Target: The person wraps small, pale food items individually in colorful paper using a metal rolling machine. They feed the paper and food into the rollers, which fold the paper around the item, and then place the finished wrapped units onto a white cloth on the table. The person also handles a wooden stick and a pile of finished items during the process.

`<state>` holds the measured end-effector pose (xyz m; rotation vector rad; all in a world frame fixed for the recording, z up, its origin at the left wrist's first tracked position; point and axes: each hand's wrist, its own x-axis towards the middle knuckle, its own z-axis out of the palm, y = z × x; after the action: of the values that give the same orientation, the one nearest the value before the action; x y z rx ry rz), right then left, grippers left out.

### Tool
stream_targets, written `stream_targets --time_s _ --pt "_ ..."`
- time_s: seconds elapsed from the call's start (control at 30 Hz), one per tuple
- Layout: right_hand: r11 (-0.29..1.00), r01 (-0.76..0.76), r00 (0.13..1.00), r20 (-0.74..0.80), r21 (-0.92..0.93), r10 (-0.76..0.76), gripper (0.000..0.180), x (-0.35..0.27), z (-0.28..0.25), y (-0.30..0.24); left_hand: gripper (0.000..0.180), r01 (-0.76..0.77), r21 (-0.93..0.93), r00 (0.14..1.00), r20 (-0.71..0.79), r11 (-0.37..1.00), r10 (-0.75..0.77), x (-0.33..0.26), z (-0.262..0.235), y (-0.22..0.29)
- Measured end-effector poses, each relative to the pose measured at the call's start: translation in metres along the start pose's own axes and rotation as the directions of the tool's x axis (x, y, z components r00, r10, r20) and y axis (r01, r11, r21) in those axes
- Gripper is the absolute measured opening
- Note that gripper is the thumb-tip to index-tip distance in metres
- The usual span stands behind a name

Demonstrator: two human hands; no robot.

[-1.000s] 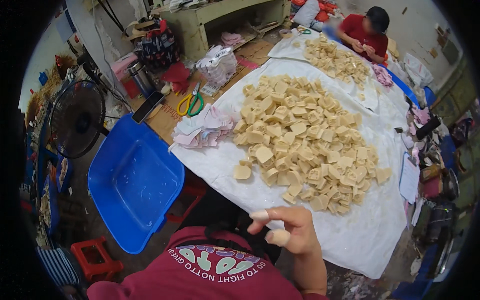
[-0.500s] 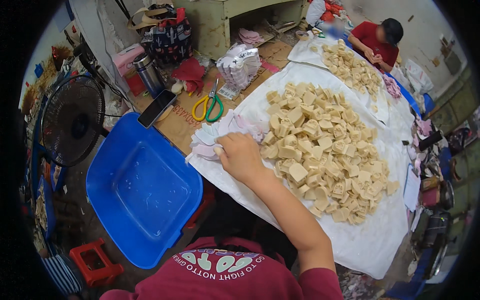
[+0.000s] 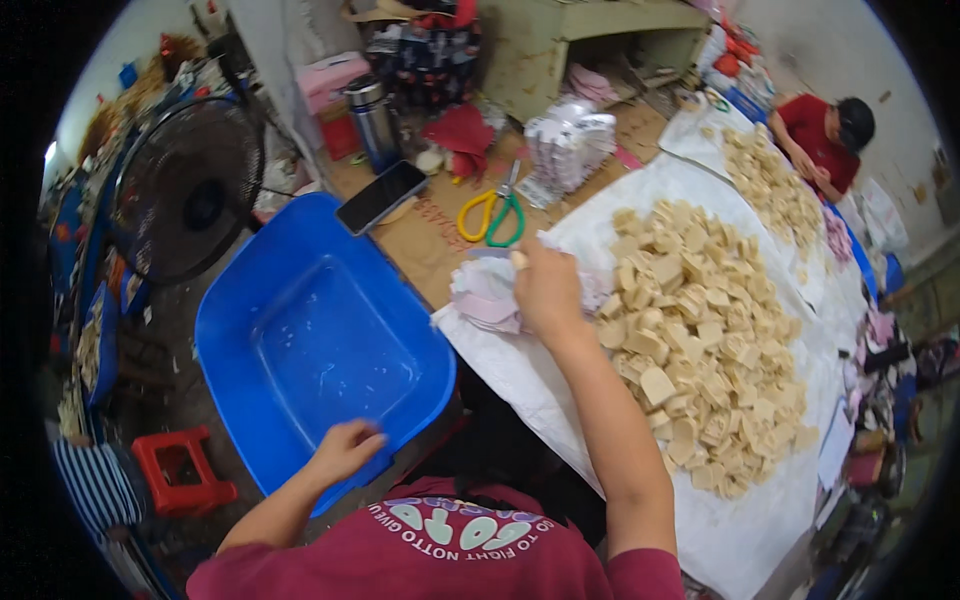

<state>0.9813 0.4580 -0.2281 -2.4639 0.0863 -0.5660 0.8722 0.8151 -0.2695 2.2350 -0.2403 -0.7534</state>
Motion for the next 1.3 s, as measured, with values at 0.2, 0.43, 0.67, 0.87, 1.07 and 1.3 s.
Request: stream_targets --time_s 0.2,0.43,0.67,0.87,1.07,1.3 --pt "0.937 -0.034 0.979 -0.177 0.346 0.101 0.023 -0.003 -0.032 -0.007 0.091 -0.284 0.483 0.951 0.035 0.828 0.306 0.088 0.073 -0.003" --pt "0.919 -0.109 0.914 -0.325 0.379 0.243 0.027 -0.065 -0.078 0.0 0.073 -0.288 0.525 0.923 0.375 0.801 0.085 0.091 0.04 0.08" --pt "0.95 0.262 0.959 -0.06 -0.169 -0.276 0.035 -0.184 -0.096 -0.024 0.04 0.374 -0.773 0.786 0.557 0.512 0.268 0.06 0.086 0.176" --pt "0.997 0.077 0.991 -0.108 -0.005 -0.077 0.037 -0.228 -0.102 -0.007 0.04 0.322 -0.829 0.866 0.453 0.458 0.21 0.067 0.106 0.167" --pt "0.922 0.014 1.0 0.017 -0.387 -0.008 0.037 -0.197 -0.091 0.015 0.045 0.155 -0.943 0.942 0.231 0.294 0.244 0.088 0.109 0.181" --pt "0.964 -0.106 0.994 -0.049 -0.245 0.097 0.046 -0.196 -0.098 0.01 0.044 0.037 -0.959 0.896 0.158 0.282 0.416 0.116 0.162 0.206"
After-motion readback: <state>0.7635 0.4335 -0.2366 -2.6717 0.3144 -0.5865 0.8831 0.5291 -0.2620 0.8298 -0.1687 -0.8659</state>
